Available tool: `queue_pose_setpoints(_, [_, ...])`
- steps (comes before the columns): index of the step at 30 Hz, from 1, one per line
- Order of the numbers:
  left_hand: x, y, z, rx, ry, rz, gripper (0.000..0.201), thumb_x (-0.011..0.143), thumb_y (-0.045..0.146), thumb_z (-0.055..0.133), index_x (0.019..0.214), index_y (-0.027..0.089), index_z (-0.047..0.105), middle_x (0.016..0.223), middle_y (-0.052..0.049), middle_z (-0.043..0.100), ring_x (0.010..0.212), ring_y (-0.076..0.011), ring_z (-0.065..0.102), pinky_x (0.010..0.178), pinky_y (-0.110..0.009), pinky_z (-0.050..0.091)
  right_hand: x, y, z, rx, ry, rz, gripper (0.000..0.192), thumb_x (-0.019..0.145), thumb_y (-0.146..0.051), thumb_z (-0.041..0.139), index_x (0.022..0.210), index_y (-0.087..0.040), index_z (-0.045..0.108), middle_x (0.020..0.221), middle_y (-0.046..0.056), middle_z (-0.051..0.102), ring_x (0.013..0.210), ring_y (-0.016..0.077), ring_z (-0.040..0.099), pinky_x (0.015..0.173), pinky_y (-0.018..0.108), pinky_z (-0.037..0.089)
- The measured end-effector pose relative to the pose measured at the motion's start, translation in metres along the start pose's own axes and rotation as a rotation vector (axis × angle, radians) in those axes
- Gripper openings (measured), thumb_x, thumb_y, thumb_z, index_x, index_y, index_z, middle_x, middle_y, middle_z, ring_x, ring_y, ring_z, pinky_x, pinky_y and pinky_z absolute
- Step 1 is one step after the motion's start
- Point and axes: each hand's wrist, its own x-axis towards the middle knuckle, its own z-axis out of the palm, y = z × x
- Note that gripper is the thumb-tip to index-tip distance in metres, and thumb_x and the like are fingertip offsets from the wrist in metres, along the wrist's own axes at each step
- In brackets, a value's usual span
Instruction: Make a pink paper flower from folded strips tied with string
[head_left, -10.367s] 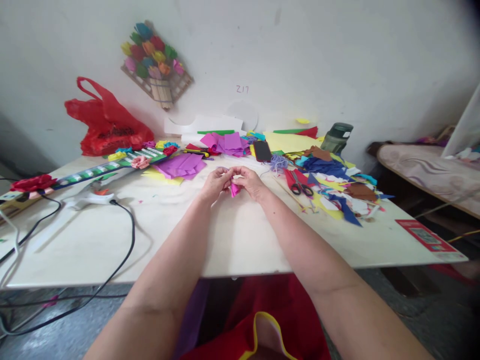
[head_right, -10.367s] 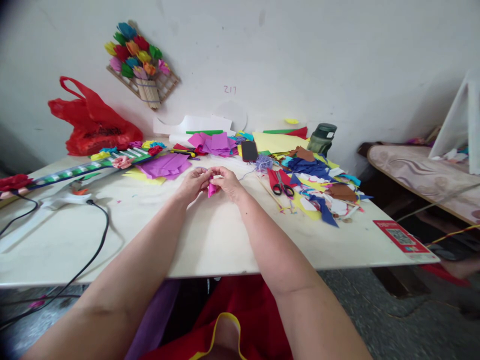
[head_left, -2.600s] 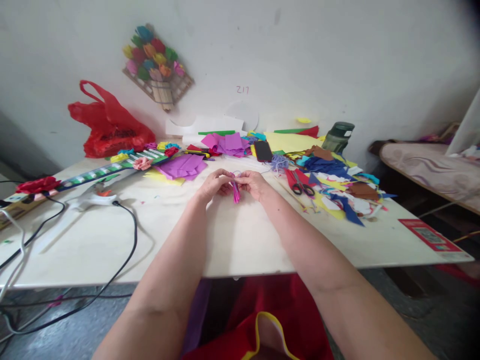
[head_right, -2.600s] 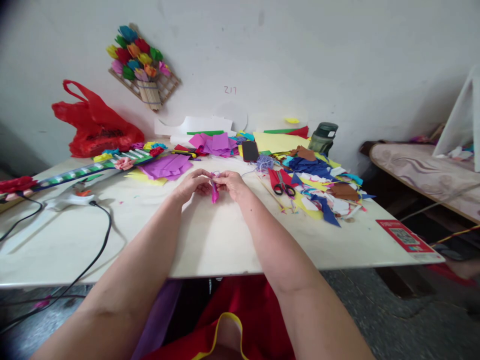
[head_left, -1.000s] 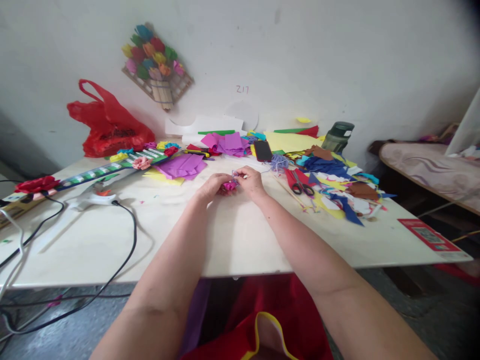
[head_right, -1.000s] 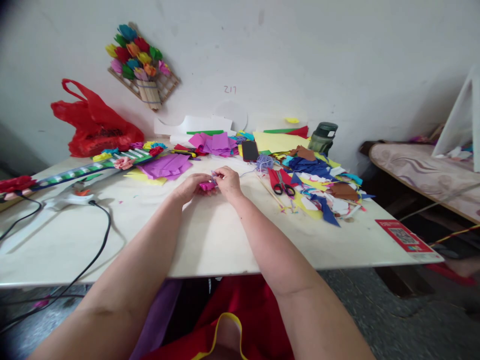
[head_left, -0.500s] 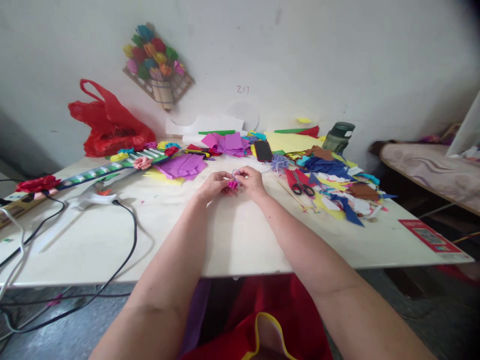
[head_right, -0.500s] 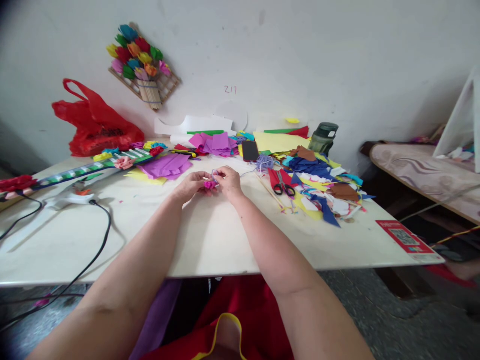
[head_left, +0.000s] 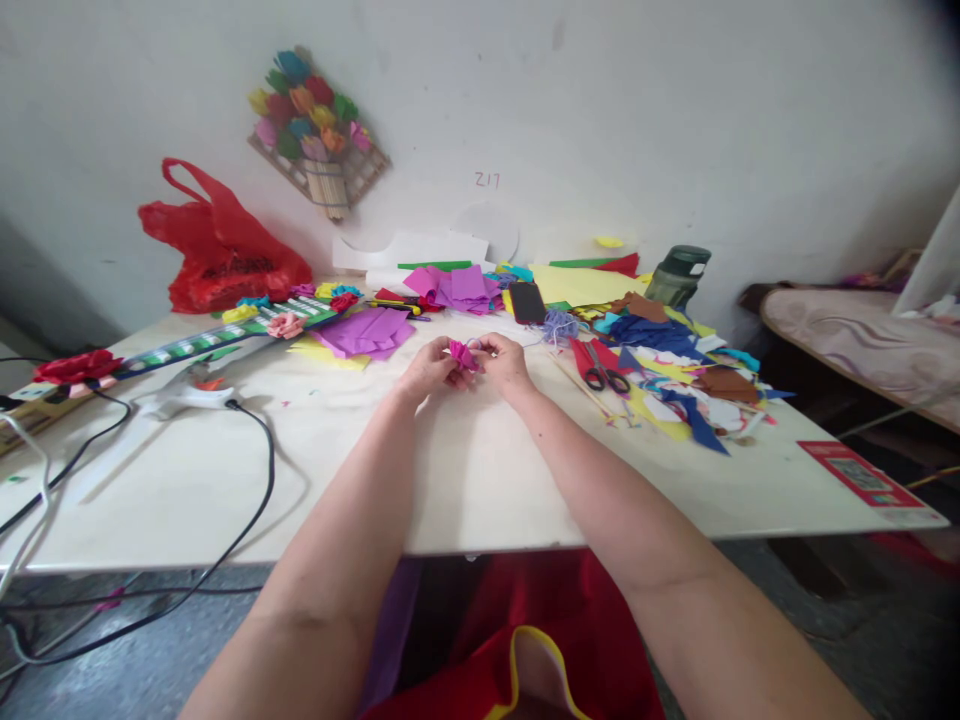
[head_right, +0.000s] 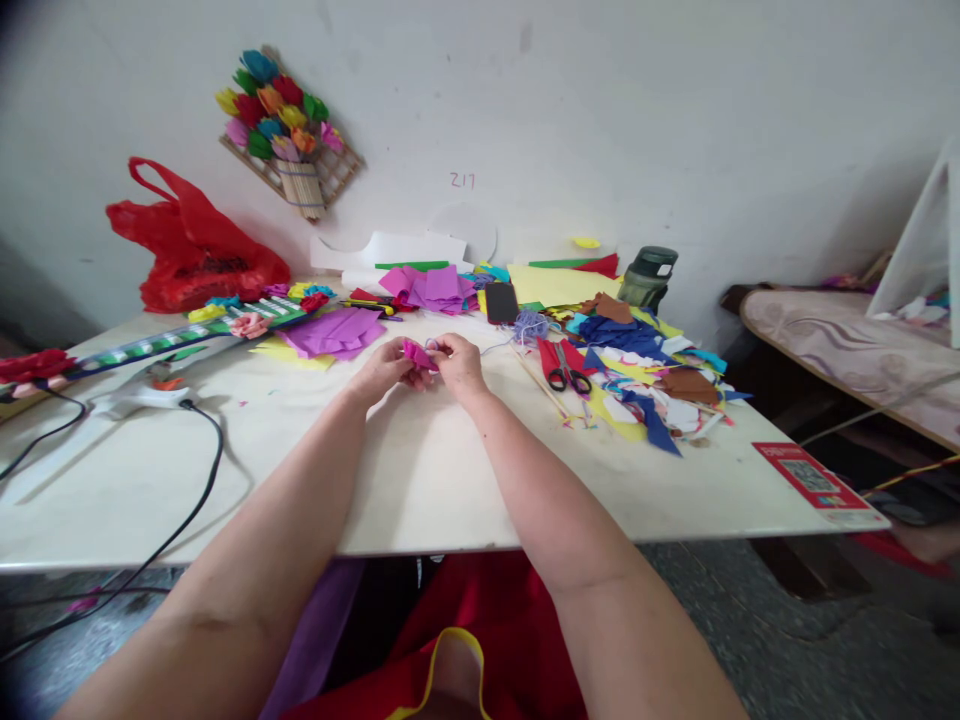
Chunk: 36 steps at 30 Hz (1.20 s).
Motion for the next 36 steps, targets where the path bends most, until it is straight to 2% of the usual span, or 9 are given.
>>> queue_pose_setpoints(3, [0.001,0.001,0.0,0.01,0.009,0.006,0.014,0.072,0.017,0.053,0.084,0.015,0.046,0.051,-0.001,0.061,0.042,-0.0129,0.057,0.043,-0.021,0.043,-0.001,-0.003,-0.001,0.008,-0.012,0.008,0.007,0.061,-0.024,0.06,0.064,-0.018,0.059,0.063,-0.002,0.058,0.062,0.0128,0.053,0.059,0.026,0.045])
queue_pose_setpoints(9, [0.003,-0.004,-0.002,0.013,-0.066,0.007,0.019,0.072,0.026,0.061,0.082,0.012,0.053,0.053,-0.002,0.06,0.044,-0.013,0.058,0.046,-0.023,0.046,-0.001,-0.008,-0.001,-0.02,-0.014,-0.046,0.008,0.061,-0.025,0.059,0.063,-0.017,0.058,0.066,0.0,0.059,0.064,0.0134,0.055,0.064,0.027,0.046])
queue_pose_setpoints(15, [0.003,-0.004,0.0,0.051,0.03,0.006,0.019,0.074,0.03,0.061,0.079,0.014,0.05,0.048,0.0,0.058,0.042,-0.0127,0.057,0.042,-0.02,0.042,-0.002,-0.007,0.0,0.061,-0.046,0.074,0.018,0.059,-0.034,0.061,0.067,-0.017,0.059,0.064,-0.001,0.058,0.057,0.0124,0.054,0.049,0.026,0.048])
queue_pose_setpoints(18, [0.002,-0.001,0.002,0.05,0.078,0.009,0.017,0.076,0.028,0.059,0.081,0.015,0.048,0.046,0.002,0.056,0.04,-0.0112,0.055,0.042,-0.019,0.04,-0.003,-0.007,-0.001,0.086,-0.033,0.107,0.02,0.059,-0.034,0.063,0.067,-0.017,0.06,0.062,-0.002,0.058,0.055,0.0109,0.053,0.047,0.023,0.048])
queue_pose_setpoints(24, [0.002,-0.001,0.002,-0.088,0.034,-0.047,0.015,0.076,0.029,0.055,0.078,0.018,0.045,0.049,0.002,0.056,0.043,-0.0146,0.057,0.044,-0.023,0.042,-0.002,-0.009,-0.002,0.114,-0.037,0.126,0.015,0.058,-0.03,0.063,0.063,-0.017,0.058,0.058,-0.003,0.056,0.052,0.0099,0.051,0.046,0.023,0.047])
queue_pose_setpoints(28, [-0.001,0.003,0.003,-0.063,0.007,-0.056,0.021,0.076,0.037,0.055,0.076,0.018,0.044,0.054,0.0,0.059,0.046,-0.0157,0.059,0.047,-0.024,0.044,-0.003,-0.01,-0.001,0.123,-0.042,0.125,0.016,0.058,-0.031,0.064,0.063,-0.017,0.058,0.058,-0.004,0.056,0.051,0.0093,0.05,0.045,0.023,0.047])
queue_pose_setpoints(32, [-0.003,0.007,0.007,0.046,0.06,-0.026,0.021,0.08,0.036,0.05,0.072,0.019,0.04,0.05,0.002,0.056,0.046,-0.0141,0.058,0.045,-0.022,0.042,-0.003,-0.01,0.0,0.135,-0.045,0.125,0.016,0.057,-0.03,0.064,0.063,-0.017,0.058,0.057,-0.004,0.055,0.051,0.0094,0.05,0.045,0.023,0.046])
queue_pose_setpoints(36, [0.002,0.002,0.008,0.043,0.114,-0.029,0.017,0.081,0.031,0.047,0.072,0.02,0.038,0.049,0.004,0.053,0.043,-0.0145,0.057,0.043,-0.022,0.041,-0.003,-0.008,0.001,0.15,-0.042,0.126,0.016,0.056,-0.03,0.064,0.061,-0.016,0.058,0.056,-0.004,0.054,0.05,0.0094,0.049,0.045,0.024,0.046])
